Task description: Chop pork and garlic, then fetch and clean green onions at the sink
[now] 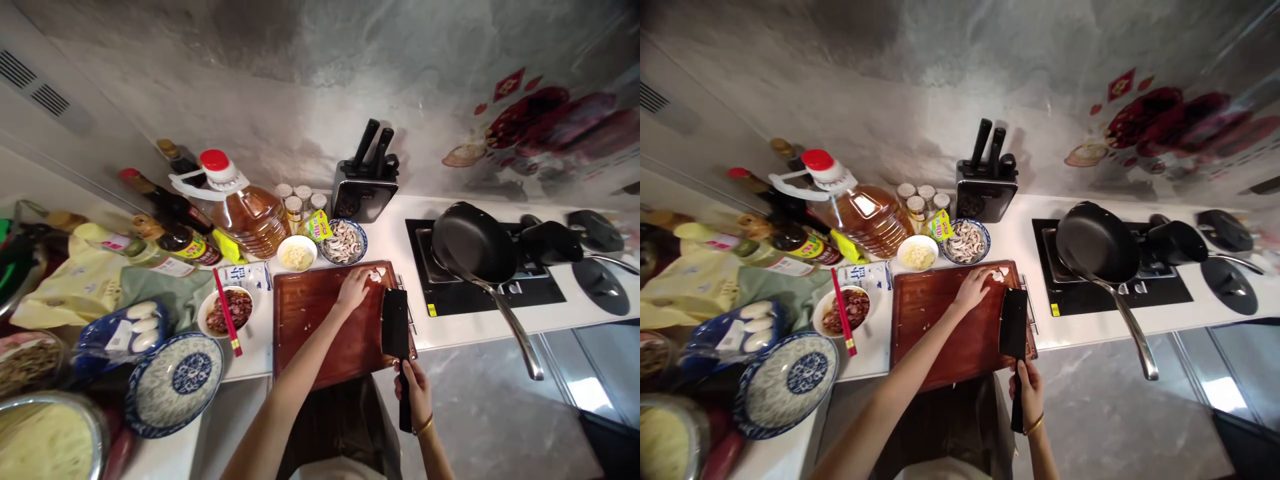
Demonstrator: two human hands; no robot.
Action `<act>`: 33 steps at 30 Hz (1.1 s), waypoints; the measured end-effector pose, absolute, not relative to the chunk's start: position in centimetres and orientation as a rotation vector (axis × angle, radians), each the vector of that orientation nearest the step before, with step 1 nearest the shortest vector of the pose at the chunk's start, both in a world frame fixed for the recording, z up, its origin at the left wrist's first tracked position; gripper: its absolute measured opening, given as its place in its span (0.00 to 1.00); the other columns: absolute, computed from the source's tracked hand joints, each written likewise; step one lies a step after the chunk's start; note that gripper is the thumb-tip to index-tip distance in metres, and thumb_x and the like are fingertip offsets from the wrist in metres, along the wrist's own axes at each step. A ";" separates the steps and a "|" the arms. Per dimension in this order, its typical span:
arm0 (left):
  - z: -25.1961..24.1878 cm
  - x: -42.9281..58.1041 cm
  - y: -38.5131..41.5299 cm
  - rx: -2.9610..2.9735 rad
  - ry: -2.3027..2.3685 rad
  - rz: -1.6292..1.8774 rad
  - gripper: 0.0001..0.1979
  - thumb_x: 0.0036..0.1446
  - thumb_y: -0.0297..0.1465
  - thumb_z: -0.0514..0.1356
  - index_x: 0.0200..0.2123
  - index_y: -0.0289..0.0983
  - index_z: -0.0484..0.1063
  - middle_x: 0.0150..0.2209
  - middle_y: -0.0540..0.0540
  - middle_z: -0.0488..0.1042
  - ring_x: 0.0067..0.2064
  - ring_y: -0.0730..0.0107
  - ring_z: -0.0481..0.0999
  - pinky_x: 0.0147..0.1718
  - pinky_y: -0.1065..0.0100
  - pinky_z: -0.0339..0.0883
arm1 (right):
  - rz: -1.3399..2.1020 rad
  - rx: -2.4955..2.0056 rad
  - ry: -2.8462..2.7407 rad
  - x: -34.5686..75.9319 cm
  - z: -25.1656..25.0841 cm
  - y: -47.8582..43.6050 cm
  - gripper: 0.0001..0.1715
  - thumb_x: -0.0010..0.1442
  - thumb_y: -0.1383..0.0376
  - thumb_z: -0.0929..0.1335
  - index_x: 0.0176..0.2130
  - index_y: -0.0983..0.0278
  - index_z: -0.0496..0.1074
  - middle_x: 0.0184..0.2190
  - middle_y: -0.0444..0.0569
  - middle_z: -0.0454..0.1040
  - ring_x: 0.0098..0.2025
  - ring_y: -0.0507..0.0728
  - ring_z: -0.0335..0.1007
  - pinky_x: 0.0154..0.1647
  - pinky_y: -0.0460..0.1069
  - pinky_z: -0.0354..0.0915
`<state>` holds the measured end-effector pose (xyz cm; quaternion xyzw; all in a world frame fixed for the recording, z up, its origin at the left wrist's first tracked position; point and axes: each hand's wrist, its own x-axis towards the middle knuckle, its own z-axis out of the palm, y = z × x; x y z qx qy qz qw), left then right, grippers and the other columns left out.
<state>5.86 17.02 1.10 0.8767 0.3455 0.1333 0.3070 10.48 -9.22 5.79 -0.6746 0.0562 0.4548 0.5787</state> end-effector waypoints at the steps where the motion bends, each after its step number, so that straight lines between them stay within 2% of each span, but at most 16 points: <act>1: 0.8 7.5 16.9 2.339 0.901 0.311 0.23 0.52 0.26 0.55 0.53 0.40 0.60 0.53 0.42 0.61 0.53 0.62 0.61 0.51 0.61 0.58 | 1.063 -1.572 0.135 11.1 5.8 -9.5 0.19 0.48 0.53 0.69 0.30 0.64 0.63 0.25 0.41 0.66 0.14 0.43 0.53 0.08 0.39 0.51; 3: 0.4 10.2 17.2 2.372 0.871 0.232 0.23 0.51 0.24 0.54 0.52 0.41 0.61 0.54 0.41 0.59 0.52 0.61 0.61 0.50 0.59 0.58 | 1.083 -1.556 0.130 12.2 5.7 -10.1 0.19 0.48 0.52 0.69 0.30 0.64 0.63 0.24 0.41 0.66 0.14 0.43 0.53 0.08 0.39 0.50; 8: -0.4 13.2 18.2 2.320 0.829 0.081 0.13 0.52 0.24 0.53 0.41 0.38 0.70 0.44 0.40 0.65 0.47 0.60 0.65 0.46 0.62 0.61 | 1.161 -1.564 0.079 14.8 5.6 -11.4 0.18 0.50 0.52 0.68 0.30 0.64 0.64 0.23 0.41 0.65 0.14 0.43 0.52 0.09 0.39 0.50; 16: -0.6 13.1 17.4 2.052 0.952 0.181 0.07 0.50 0.24 0.53 0.30 0.35 0.70 0.37 0.41 0.68 0.40 0.64 0.69 0.45 0.64 0.60 | 1.274 -1.490 0.029 17.8 4.8 -11.9 0.17 0.51 0.53 0.68 0.34 0.63 0.65 0.26 0.41 0.65 0.15 0.44 0.53 0.09 0.40 0.51; 21: -0.3 11.8 17.6 1.937 1.080 0.289 0.06 0.49 0.24 0.54 0.31 0.35 0.70 0.32 0.45 0.71 0.36 0.68 0.70 0.39 0.68 0.62 | 1.318 -1.495 0.009 18.5 4.6 -11.5 0.17 0.49 0.53 0.69 0.33 0.62 0.65 0.26 0.41 0.66 0.16 0.44 0.54 0.10 0.40 0.51; 24: 0.1 10.8 17.7 1.828 1.115 0.337 0.05 0.49 0.29 0.56 0.31 0.34 0.70 0.28 0.47 0.72 0.31 0.72 0.70 0.35 0.70 0.63 | 1.336 -1.508 -0.017 18.5 4.7 -11.2 0.18 0.48 0.52 0.69 0.33 0.62 0.65 0.26 0.41 0.66 0.16 0.44 0.54 0.10 0.40 0.51; 28: 1.0 9.6 17.1 1.177 0.956 0.489 0.12 0.47 0.35 0.60 0.33 0.32 0.68 0.27 0.49 0.71 0.27 0.75 0.70 0.31 0.70 0.64 | 1.348 -1.494 -0.026 18.5 4.9 -11.1 0.17 0.49 0.52 0.69 0.32 0.62 0.64 0.26 0.41 0.66 0.16 0.44 0.55 0.10 0.40 0.52; 33: 2.6 7.5 16.2 0.658 0.820 0.628 0.16 0.38 0.31 0.66 0.32 0.33 0.67 0.30 0.49 0.71 0.30 0.74 0.72 0.33 0.69 0.64 | 1.372 -1.482 -0.039 18.5 5.0 -10.6 0.17 0.49 0.54 0.69 0.32 0.62 0.64 0.24 0.40 0.66 0.15 0.44 0.55 0.10 0.40 0.52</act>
